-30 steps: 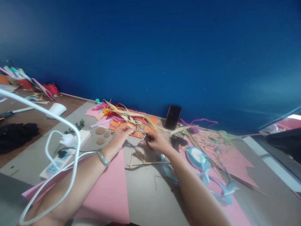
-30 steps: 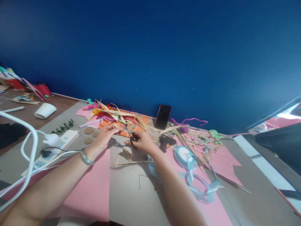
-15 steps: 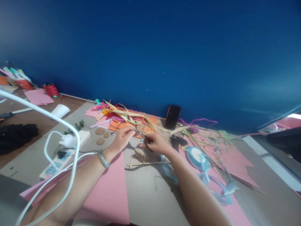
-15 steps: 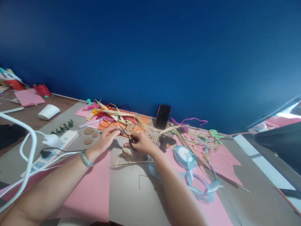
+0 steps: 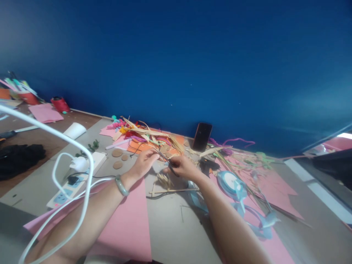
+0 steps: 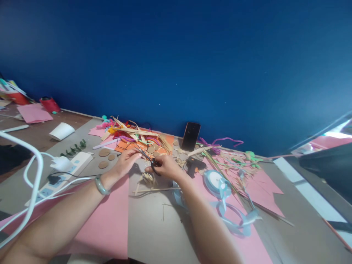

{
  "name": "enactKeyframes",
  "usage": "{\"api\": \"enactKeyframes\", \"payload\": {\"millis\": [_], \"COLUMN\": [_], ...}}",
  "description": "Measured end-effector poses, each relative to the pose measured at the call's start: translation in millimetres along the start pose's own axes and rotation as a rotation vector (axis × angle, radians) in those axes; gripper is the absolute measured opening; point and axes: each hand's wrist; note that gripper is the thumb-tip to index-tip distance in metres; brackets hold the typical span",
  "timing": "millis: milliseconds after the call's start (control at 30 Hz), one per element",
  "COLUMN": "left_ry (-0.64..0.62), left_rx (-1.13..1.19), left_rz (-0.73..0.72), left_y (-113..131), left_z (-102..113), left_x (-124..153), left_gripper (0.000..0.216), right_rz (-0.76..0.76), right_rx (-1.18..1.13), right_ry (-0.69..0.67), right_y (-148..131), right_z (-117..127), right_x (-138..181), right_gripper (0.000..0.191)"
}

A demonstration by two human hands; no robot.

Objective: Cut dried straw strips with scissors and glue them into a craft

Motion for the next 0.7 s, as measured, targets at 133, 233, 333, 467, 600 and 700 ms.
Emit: {"api": "enactKeyframes", "payload": {"millis": [133, 233, 333, 467, 600, 700], "left_ry": [-0.012, -0.013, -0.012, -0.017, -0.012, -0.031], "left_rx": [-0.002, -0.018, -0.036, -0.036, -0.036, -0.019], "left_rz": [-0.006, -0.013, -0.004, -0.001, 0.006, 0.006], "left_y": [1.5, 2.1, 2.8, 5.1, 8.2, 8.5], "left_z": [0.4, 0.6, 0.6, 0.6, 0.6, 0.3], "left_x": [0.2, 0.1, 0.1, 0.4, 0.5, 0.2], "left_gripper": [0.015, 0.017, 0.018, 0.018, 0.015, 0.017], "right_rz": [-0.008, -0.012, -0.026, -0.053, -0.036, -0.016], "right_rx": [-0.012, -0.034, -0.046, -0.095, -0.197, -0.248], "right_ry": [0.000, -0.008, -0.001, 0.013, 0.032, 0.056], "right_y": [1.4, 1.0, -2.1, -7.7, -13.1, -17.3], "right_z": [0.5, 1.1, 2.4, 3.7, 3.8, 4.4], "right_x": [-0.3, -0.5, -0.1, 1.1, 1.5, 1.4], "right_gripper": [0.045, 0.044, 0.043, 0.045, 0.049, 0.053]}}
Point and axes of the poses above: each hand's wrist, its own x-axis away from the middle knuckle, its own z-axis out of the back of the hand, y = z × x, and after that the axes turned 12 degrees about -y, right-handed
